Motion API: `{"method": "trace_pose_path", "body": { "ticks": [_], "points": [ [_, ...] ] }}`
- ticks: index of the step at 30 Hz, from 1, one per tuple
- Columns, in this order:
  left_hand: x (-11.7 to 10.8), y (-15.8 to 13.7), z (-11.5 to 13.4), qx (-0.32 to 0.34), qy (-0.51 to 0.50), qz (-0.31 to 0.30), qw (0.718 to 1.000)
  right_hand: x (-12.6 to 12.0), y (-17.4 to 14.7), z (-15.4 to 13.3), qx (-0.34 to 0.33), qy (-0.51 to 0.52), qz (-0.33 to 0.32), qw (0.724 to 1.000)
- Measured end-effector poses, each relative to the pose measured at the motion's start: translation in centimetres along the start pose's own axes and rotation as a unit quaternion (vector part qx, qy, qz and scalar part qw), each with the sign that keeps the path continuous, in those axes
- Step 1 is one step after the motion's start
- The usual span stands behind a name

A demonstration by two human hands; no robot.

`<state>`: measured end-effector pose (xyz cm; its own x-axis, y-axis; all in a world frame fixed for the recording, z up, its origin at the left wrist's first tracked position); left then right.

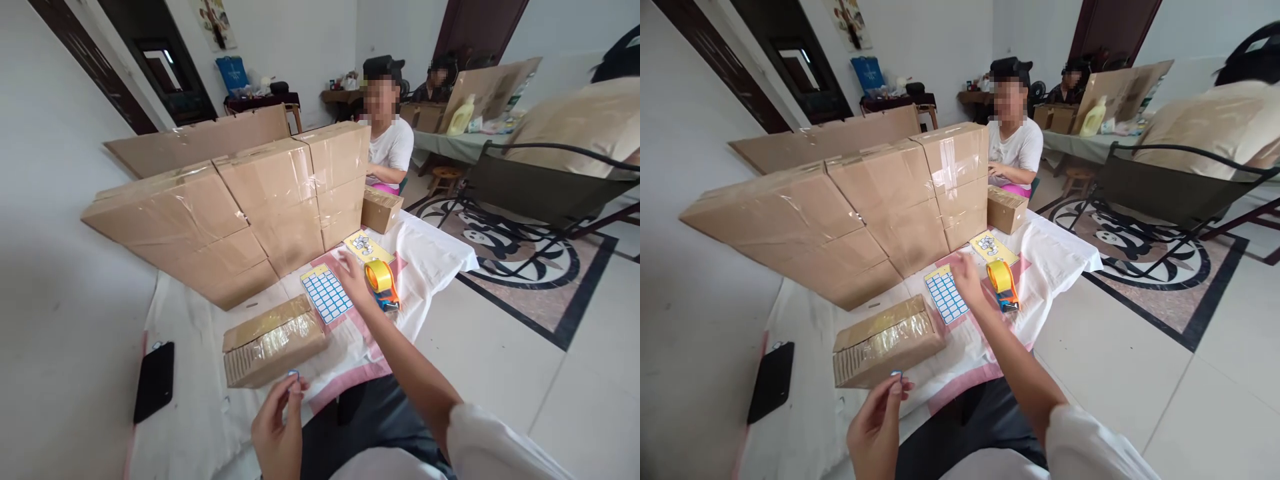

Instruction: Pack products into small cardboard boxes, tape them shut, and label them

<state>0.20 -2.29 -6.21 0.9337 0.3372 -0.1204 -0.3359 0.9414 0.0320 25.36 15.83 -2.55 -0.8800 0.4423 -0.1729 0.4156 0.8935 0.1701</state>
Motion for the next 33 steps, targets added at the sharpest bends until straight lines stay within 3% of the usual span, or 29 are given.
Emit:
{"method": "trace_pose_path", "body": {
  "ticks": [1, 3, 4, 6, 8, 11, 13, 16, 19, 23, 27, 33],
  "points": [
    [0.1, -0.1, -0.4, -0.017, -0.002, -0.004, 1.0, -0.5, -2.6, 0.1, -0.012, 0.024, -0.032, 0.999],
    [0.6, -0.3, -1.1, -0.049, -0.01, -0.036, 0.998, -1.3, -8.4, 0.2, -0.058, 0.111, -0.182, 0.975],
    [1.1, -0.3, -1.2, -0.063, -0.01, -0.062, 0.996, -1.9, -11.1, 0.4, -0.058, 0.133, -0.225, 0.964],
    [2.6, -0.4, -1.3, -0.077, 0.011, -0.124, 0.989, -3.1, -15.3, 1.0, -0.049, 0.151, -0.25, 0.955],
    [4.4, -0.6, -1.1, -0.068, 0.049, -0.175, 0.981, -4.0, -17.5, 1.9, -0.014, 0.148, -0.23, 0.962],
    [6.3, -1.2, -1.4, -0.027, 0.127, -0.198, 0.972, -5.0, -17.9, 3.5, 0.053, 0.131, -0.187, 0.972],
    [6.1, -1.7, -2.4, -0.009, 0.18, -0.172, 0.969, -5.7, -17.7, 4.6, 0.079, 0.116, -0.169, 0.976],
    [2.8, -2.3, -4.6, -0.001, 0.27, -0.074, 0.96, -6.8, -18.2, 6.3, 0.096, 0.096, -0.163, 0.977],
    [-1.5, -1.9, -6.2, 0.012, 0.358, 0.001, 0.934, -7.5, -19.4, 7.9, 0.115, 0.079, -0.188, 0.972],
    [-4.1, 0.4, -7.3, 0.011, 0.419, -0.022, 0.908, -7.1, -20.6, 9.2, 0.128, 0.068, -0.218, 0.965],
    [-3.6, 2.7, -8.1, 0.001, 0.432, -0.052, 0.9, -5.5, -21.2, 9.3, 0.112, 0.082, -0.218, 0.966],
    [-2.9, 3.9, -9.3, -0.02, 0.398, -0.057, 0.915, -4.5, -21.8, 10.3, 0.125, 0.096, -0.218, 0.963]
  ]
}}
Point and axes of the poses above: each hand's wrist, its own y-axis towards the middle knuckle, its own x-axis out of the palm, z = x × y, the point moved 3 cm from there along y, towards the middle knuckle, and after that the axes turned 2 degrees about z, right-handed, at the moved point
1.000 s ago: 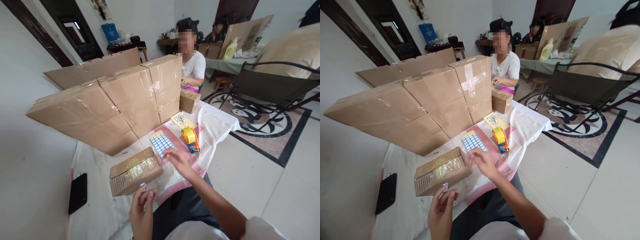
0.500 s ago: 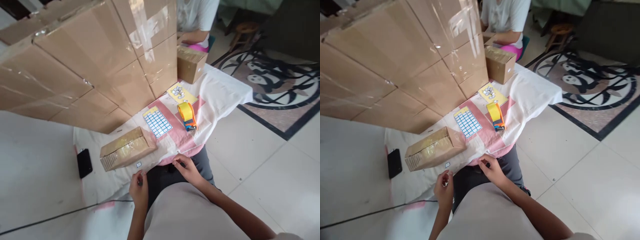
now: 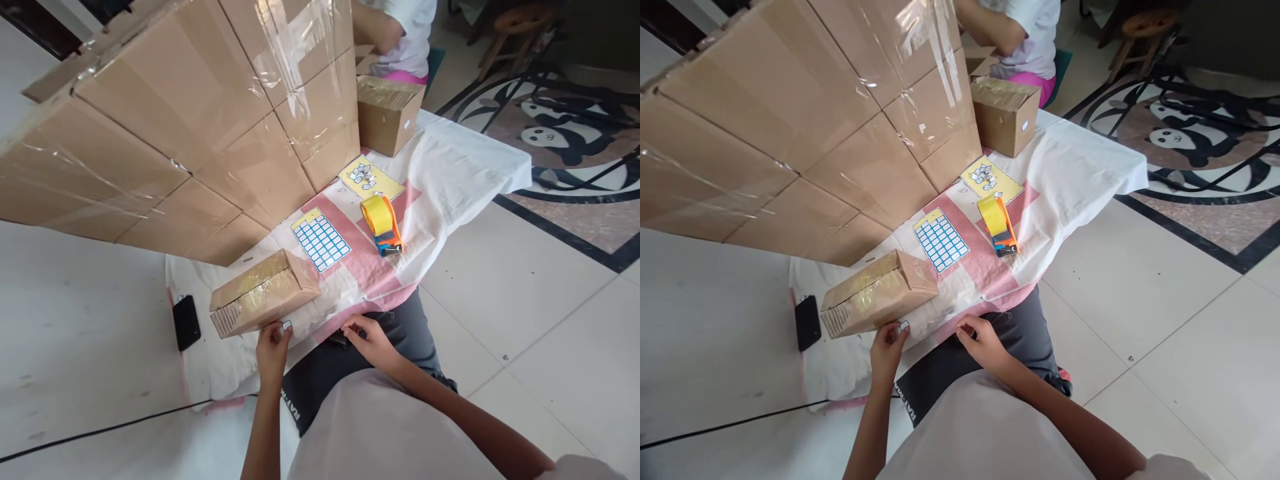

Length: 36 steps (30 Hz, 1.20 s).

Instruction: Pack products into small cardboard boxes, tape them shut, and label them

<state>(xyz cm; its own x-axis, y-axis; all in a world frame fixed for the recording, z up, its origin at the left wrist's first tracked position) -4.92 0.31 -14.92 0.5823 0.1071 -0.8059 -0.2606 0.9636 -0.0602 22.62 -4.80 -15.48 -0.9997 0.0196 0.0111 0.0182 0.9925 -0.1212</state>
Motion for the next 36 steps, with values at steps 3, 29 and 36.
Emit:
{"method": "trace_pose_path", "body": {
  "ticks": [3, 29, 36],
  "points": [
    [0.1, 0.2, 0.0, -0.015, -0.024, 0.004, 1.0, -0.8, -0.5, 0.7, 0.011, 0.006, 0.003, 1.0],
    [-7.5, -3.3, 8.1, 0.056, -0.108, 0.24, 0.963, 1.3, 11.1, -1.9, 0.173, 0.286, -0.029, 0.942],
    [-10.8, -0.4, 5.7, -0.013, -0.111, 0.323, 0.94, 3.4, 16.2, -2.5, 0.247, 0.331, -0.075, 0.908]
  ]
}}
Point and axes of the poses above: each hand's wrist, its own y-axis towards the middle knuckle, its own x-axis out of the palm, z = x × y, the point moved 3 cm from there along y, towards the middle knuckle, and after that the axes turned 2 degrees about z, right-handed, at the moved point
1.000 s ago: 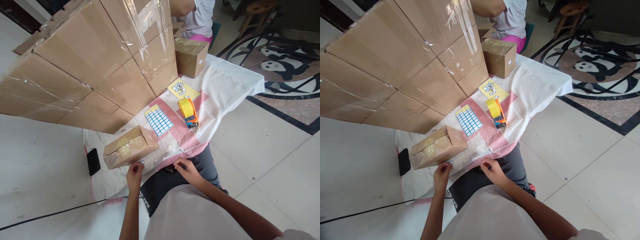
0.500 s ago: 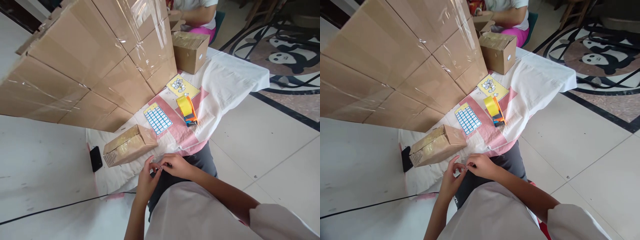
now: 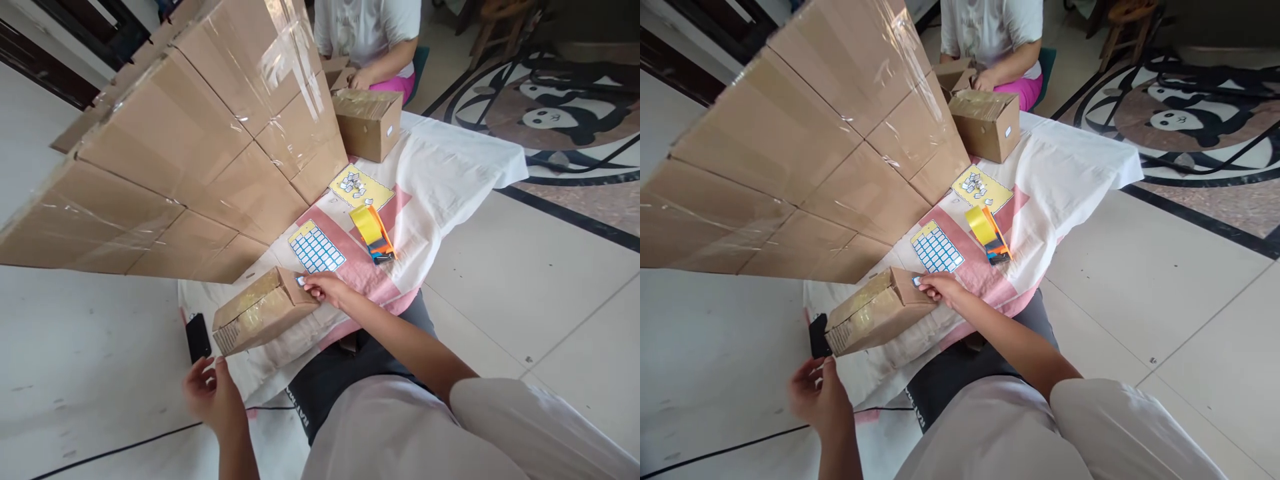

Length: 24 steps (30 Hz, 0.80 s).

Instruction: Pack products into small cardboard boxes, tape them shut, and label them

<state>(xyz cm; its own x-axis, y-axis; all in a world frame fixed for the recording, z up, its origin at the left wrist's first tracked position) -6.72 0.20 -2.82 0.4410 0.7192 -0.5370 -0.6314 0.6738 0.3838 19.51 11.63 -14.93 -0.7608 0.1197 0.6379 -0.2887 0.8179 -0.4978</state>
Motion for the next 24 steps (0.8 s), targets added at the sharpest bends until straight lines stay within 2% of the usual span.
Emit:
{"method": "trace_pose_path", "body": {
  "ticks": [6, 12, 16, 20, 24],
  "points": [
    [0.6, 0.3, -1.2, -0.019, 0.017, -0.014, 1.0, 0.2, 0.0, 0.2, 0.017, -0.02, -0.04, 0.999],
    [1.6, 1.1, -2.2, -0.022, 0.027, -0.022, 0.999, -0.2, 0.9, -0.4, 0.057, -0.067, -0.113, 0.99],
    [2.6, 1.5, -3.2, -0.027, 0.015, -0.053, 0.998, -0.2, 1.3, -0.6, 0.059, -0.099, -0.132, 0.984],
    [3.0, 1.7, -3.9, -0.023, 0.033, -0.095, 0.995, -0.2, 1.7, -0.2, 0.034, -0.136, -0.113, 0.984],
    [3.1, 1.7, -4.3, -0.022, 0.044, -0.103, 0.993, 0.0, 1.4, 0.3, -0.07, -0.156, -0.032, 0.985]
  ]
}}
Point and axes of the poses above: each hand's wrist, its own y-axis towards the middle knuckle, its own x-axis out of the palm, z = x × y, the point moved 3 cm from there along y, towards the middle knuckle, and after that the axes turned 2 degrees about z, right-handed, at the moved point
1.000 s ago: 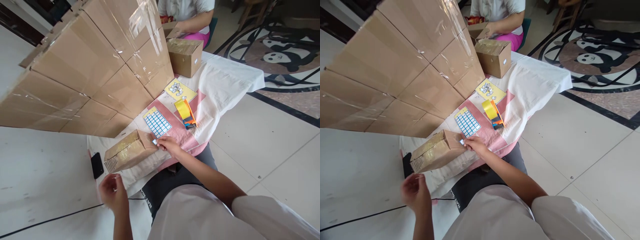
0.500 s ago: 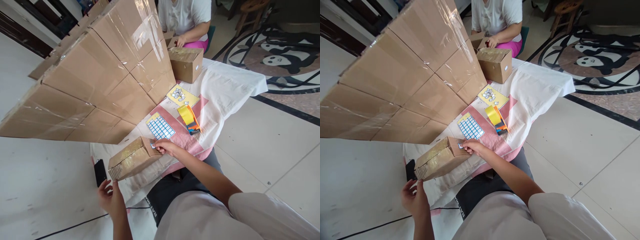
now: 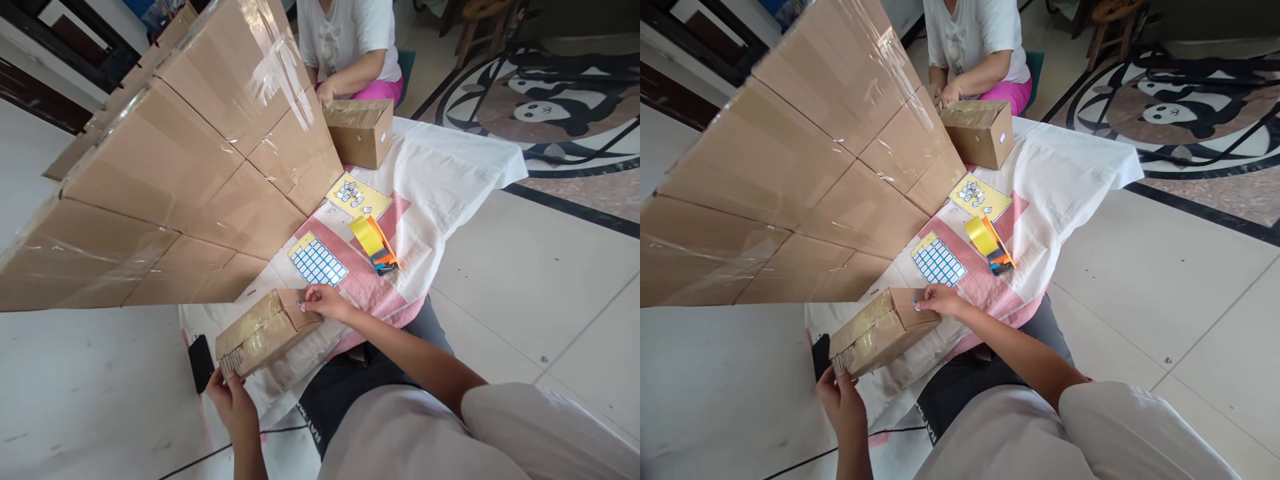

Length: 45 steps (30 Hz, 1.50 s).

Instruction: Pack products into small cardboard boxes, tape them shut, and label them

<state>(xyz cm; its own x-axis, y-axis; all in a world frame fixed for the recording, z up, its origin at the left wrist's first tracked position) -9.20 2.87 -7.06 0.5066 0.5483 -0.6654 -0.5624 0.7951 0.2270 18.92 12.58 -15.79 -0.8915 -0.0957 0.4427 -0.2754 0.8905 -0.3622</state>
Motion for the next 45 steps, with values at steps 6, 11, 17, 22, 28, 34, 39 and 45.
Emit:
{"method": "trace_pose_path", "body": {
  "ticks": [6, 11, 17, 22, 28, 34, 39, 45],
  "points": [
    [0.8, -0.2, -0.3, -0.007, -0.028, 0.004, 1.0, 0.7, -3.2, 1.4, -0.128, -0.041, 0.042, 0.99],
    [1.0, -0.2, -0.6, -0.013, -0.041, 0.0, 0.999, 1.3, -4.0, 2.8, -0.244, -0.132, 0.028, 0.96],
    [1.3, -0.2, -1.0, -0.027, -0.049, 0.001, 0.998, 1.1, -2.5, 3.0, -0.241, -0.18, 0.017, 0.954],
    [1.5, -0.3, -1.1, -0.027, -0.049, 0.004, 0.998, 0.8, -2.3, 2.6, -0.24, -0.194, 0.015, 0.951],
    [1.4, -0.4, -1.4, -0.013, -0.041, -0.005, 0.999, 0.9, -2.9, 2.7, -0.262, -0.187, 0.028, 0.947],
    [1.4, -0.5, -1.6, 0.012, -0.027, -0.014, 0.999, -0.2, -4.1, 2.4, -0.288, -0.176, 0.067, 0.939],
    [1.6, -0.2, -1.6, 0.017, -0.026, -0.018, 0.999, 0.2, -4.1, 1.5, -0.322, -0.222, 0.016, 0.92],
    [1.8, -0.1, -1.7, 0.012, -0.039, -0.02, 0.999, 0.0, -4.2, 1.9, -0.305, -0.276, 0.0, 0.911]
  ]
}}
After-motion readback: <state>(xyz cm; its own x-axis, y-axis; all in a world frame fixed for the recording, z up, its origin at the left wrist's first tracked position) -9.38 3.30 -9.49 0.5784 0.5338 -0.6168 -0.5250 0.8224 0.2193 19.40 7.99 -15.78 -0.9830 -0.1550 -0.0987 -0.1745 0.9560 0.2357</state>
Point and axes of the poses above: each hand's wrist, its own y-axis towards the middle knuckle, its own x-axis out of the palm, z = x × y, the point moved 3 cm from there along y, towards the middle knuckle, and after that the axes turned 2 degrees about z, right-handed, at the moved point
